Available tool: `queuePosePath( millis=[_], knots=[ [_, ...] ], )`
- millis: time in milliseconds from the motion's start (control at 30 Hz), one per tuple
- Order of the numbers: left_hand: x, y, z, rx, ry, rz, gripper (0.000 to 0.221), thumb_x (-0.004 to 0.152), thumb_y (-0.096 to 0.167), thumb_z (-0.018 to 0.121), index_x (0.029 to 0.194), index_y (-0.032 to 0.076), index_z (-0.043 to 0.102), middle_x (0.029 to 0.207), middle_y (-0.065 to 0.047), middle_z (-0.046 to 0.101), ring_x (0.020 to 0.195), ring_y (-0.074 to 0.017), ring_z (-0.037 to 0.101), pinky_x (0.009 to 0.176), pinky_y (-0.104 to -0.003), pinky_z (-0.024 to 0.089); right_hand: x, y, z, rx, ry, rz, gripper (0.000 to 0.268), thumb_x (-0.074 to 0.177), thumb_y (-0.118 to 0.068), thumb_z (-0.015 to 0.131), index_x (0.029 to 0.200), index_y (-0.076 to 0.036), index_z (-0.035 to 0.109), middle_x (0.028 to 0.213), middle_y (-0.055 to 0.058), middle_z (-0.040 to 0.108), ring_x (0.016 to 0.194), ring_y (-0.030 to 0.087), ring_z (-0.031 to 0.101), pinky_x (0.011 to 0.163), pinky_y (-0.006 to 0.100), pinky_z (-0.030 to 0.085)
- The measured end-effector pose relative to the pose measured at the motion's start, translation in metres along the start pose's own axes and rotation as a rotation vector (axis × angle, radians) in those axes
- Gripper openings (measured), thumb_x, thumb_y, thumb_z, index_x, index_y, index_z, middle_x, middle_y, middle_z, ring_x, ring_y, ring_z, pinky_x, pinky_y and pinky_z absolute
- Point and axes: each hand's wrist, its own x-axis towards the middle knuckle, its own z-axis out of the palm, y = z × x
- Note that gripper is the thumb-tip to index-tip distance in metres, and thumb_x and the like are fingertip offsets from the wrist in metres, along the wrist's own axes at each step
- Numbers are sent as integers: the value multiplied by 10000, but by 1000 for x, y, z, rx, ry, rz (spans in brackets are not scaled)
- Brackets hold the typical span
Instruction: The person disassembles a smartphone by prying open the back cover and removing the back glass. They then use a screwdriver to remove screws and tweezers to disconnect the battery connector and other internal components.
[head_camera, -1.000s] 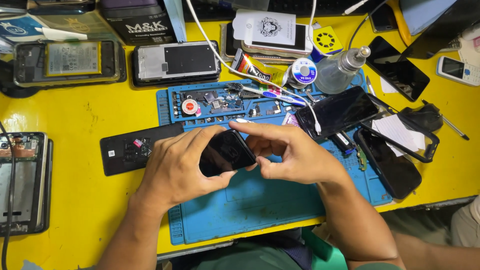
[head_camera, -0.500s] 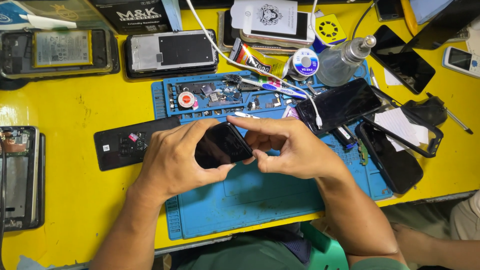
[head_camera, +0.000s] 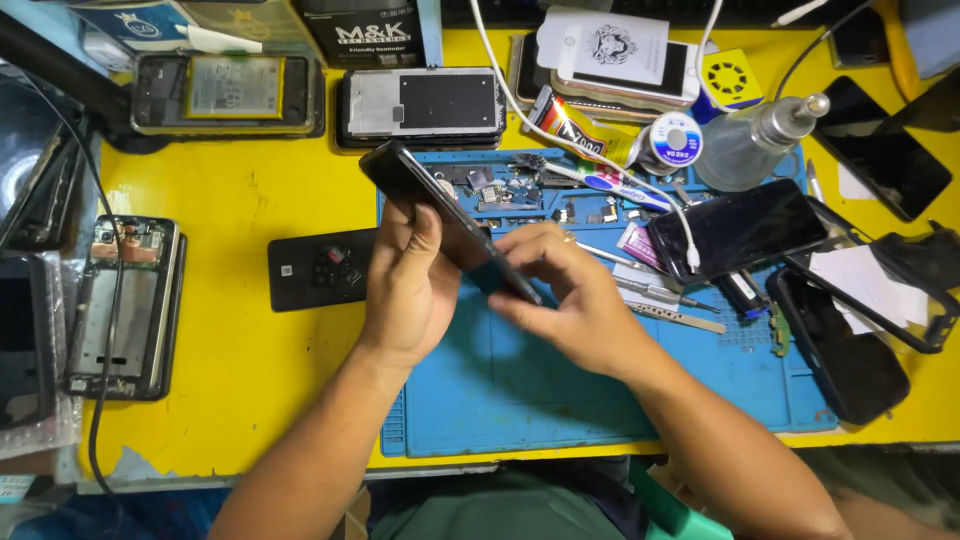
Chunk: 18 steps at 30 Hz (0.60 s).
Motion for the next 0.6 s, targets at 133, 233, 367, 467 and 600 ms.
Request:
queuePosePath(
  millis=[133, 233, 367, 467, 600],
  knots=[
    [-3, 11, 10, 39, 54, 33, 168, 1057, 144, 601, 1219, 100, 608, 1123, -5, 670, 1097, -107, 640, 1084, -326, 506, 3, 22, -35, 60, 138, 15, 179, 878, -39, 816, 953, 33, 669, 1108, 162, 632, 1050, 238, 647, 898, 372, 578],
    [-5, 12, -2, 219, 51, -45, 213, 930, 83, 751, 1140, 62, 724, 1045, -71, 757, 1021, -139, 682, 1012, -354, 565, 9, 13, -49, 166, 252, -35, 174, 907, -105, 765, 908, 10, 634, 1047, 147, 599, 1010, 204, 591, 831, 313, 515],
    [-14, 21, 9, 621, -222, -157, 151, 810, 106, 839, 957, 80, 813, 825, -54, 783, 840, -100, 611, 764, -307, 575, 10, 12, -53, 576, 502, 108, 138, 840, -10, 775, 947, 27, 695, 843, 149, 698, 813, 252, 742, 794, 382, 616],
    [-21, 18, 22, 795, -355, -111, 73, 808, 100, 803, 880, 90, 807, 726, -87, 767, 727, -138, 648, 659, -319, 563, 7, 27, -57, 644, 495, 113, 183, 835, 3, 768, 1001, 35, 696, 826, 178, 705, 773, 280, 749, 771, 450, 638],
    [-25, 8, 30, 959, -307, 275, 87, 882, 139, 792, 795, 128, 798, 705, -39, 759, 676, -247, 752, 647, -282, 581, 16, -14, -23, 624, 449, 62, 368, 941, -150, 735, 1271, -39, 615, 985, 98, 727, 949, 203, 744, 878, 404, 643]
  ],
)
